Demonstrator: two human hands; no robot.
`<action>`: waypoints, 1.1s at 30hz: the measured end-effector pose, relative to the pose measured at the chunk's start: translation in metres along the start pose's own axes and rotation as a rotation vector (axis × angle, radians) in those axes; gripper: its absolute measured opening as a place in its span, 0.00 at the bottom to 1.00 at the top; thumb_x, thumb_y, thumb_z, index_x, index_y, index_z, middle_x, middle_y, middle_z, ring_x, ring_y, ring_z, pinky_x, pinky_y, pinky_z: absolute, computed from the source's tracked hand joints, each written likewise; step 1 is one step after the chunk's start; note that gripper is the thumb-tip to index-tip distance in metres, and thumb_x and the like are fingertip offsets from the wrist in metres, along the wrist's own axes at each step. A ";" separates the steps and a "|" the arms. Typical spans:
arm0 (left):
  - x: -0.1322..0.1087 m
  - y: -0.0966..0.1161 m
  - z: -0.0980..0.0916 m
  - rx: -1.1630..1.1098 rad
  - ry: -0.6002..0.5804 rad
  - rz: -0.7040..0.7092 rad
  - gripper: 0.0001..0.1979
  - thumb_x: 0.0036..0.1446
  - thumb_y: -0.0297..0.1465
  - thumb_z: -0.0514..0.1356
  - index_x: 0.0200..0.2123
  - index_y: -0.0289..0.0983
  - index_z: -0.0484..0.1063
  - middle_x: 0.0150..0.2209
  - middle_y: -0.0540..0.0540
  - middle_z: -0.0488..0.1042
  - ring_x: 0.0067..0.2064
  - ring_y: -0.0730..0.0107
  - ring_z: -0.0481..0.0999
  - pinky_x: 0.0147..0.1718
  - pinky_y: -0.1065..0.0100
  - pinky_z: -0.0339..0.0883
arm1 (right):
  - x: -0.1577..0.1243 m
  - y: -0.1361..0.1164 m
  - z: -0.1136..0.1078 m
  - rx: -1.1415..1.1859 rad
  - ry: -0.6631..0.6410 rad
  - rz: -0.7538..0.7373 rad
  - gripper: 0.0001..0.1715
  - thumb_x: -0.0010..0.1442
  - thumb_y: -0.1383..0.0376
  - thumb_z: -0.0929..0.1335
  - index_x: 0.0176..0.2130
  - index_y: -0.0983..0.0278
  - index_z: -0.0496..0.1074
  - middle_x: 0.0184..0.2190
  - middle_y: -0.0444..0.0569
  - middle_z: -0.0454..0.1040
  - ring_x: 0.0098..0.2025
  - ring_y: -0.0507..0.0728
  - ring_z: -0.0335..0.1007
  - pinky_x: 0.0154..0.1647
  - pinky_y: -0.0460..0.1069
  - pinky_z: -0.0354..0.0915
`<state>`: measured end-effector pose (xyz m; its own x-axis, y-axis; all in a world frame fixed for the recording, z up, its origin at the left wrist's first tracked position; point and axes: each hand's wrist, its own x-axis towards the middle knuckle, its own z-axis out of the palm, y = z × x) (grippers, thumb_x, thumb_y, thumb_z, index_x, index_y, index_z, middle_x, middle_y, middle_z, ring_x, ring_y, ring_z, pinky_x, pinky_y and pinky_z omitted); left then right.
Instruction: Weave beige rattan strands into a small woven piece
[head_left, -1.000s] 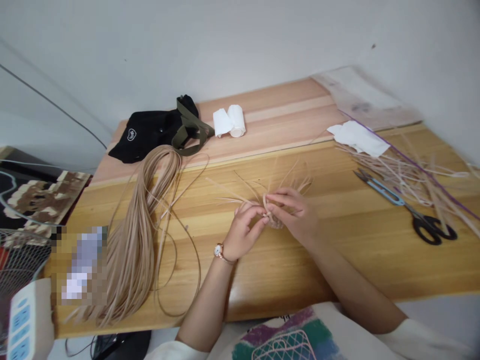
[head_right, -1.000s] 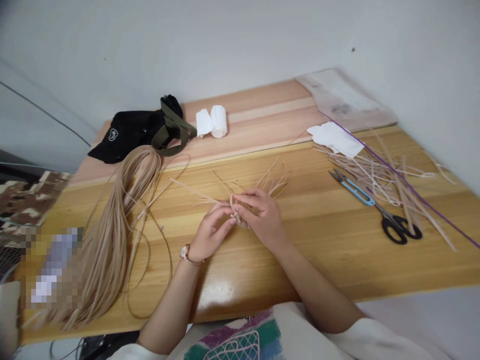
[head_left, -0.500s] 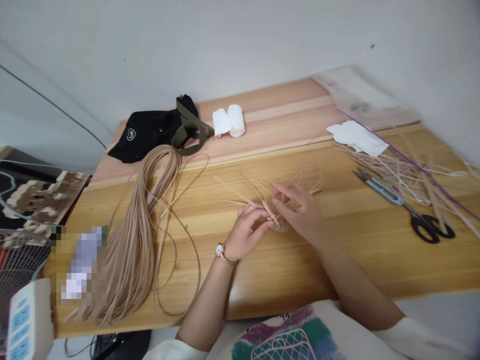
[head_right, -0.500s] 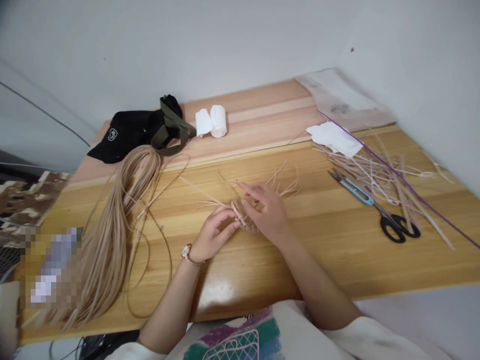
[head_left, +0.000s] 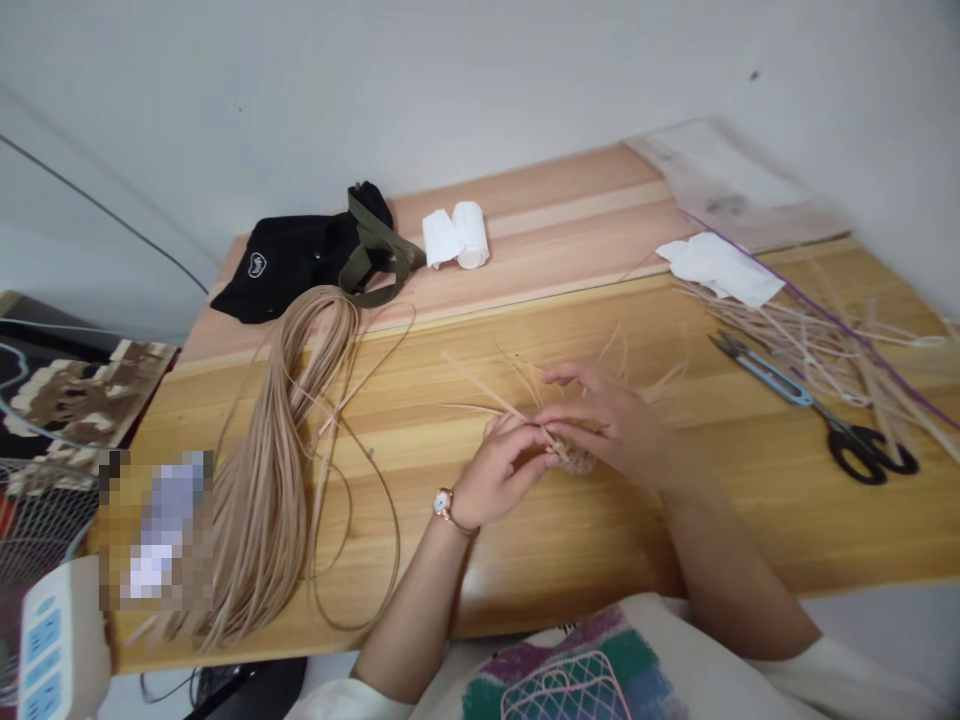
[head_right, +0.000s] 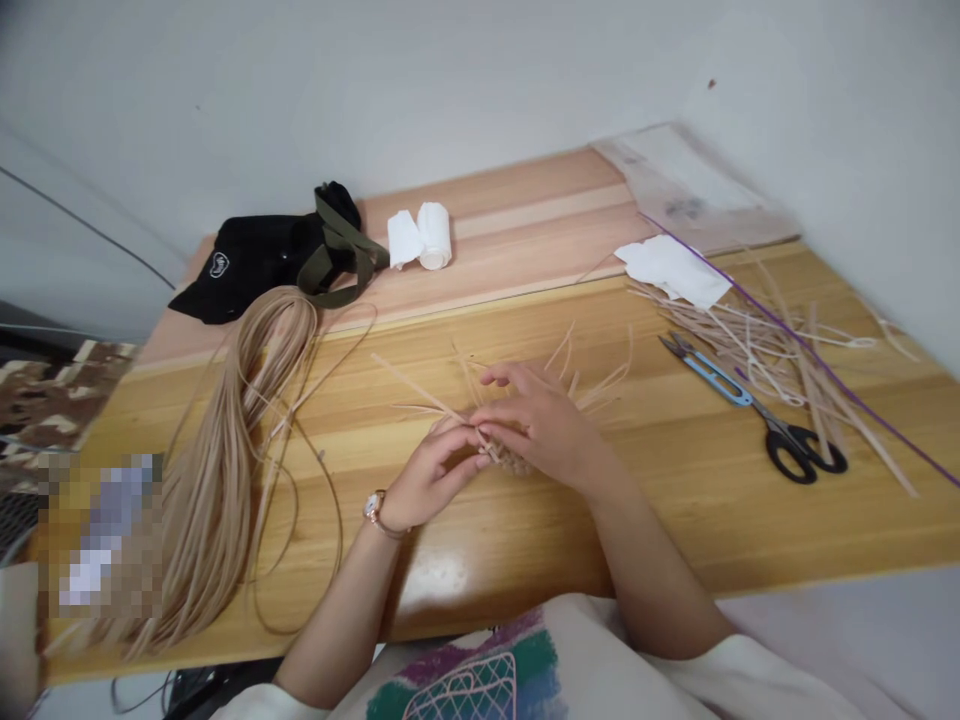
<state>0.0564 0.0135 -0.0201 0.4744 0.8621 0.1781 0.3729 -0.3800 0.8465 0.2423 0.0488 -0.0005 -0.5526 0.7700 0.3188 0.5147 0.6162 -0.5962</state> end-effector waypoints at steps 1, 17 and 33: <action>0.000 0.001 0.000 -0.018 0.002 -0.001 0.05 0.57 0.32 0.56 0.34 0.37 0.69 0.36 0.45 0.71 0.41 0.66 0.67 0.45 0.63 0.57 | 0.001 0.001 0.001 -0.012 0.030 0.013 0.11 0.60 0.63 0.64 0.35 0.59 0.76 0.46 0.51 0.68 0.47 0.59 0.64 0.48 0.57 0.62; 0.001 0.001 0.004 -0.069 -0.011 -0.027 0.05 0.57 0.32 0.57 0.34 0.37 0.70 0.36 0.44 0.72 0.41 0.66 0.68 0.45 0.63 0.59 | 0.004 -0.006 0.017 0.199 0.325 0.294 0.06 0.55 0.62 0.67 0.32 0.60 0.75 0.37 0.49 0.71 0.41 0.57 0.69 0.44 0.55 0.65; 0.003 -0.010 0.001 -0.357 0.185 -0.264 0.07 0.54 0.33 0.58 0.29 0.35 0.69 0.31 0.46 0.70 0.37 0.69 0.68 0.41 0.67 0.61 | 0.007 -0.013 0.012 0.464 0.119 0.538 0.10 0.51 0.59 0.68 0.27 0.65 0.72 0.21 0.44 0.72 0.22 0.49 0.63 0.21 0.45 0.58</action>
<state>0.0549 0.0198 -0.0280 0.2383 0.9712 -0.0069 0.1488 -0.0295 0.9884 0.2237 0.0445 0.0011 -0.2117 0.9763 -0.0449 0.3495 0.0327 -0.9364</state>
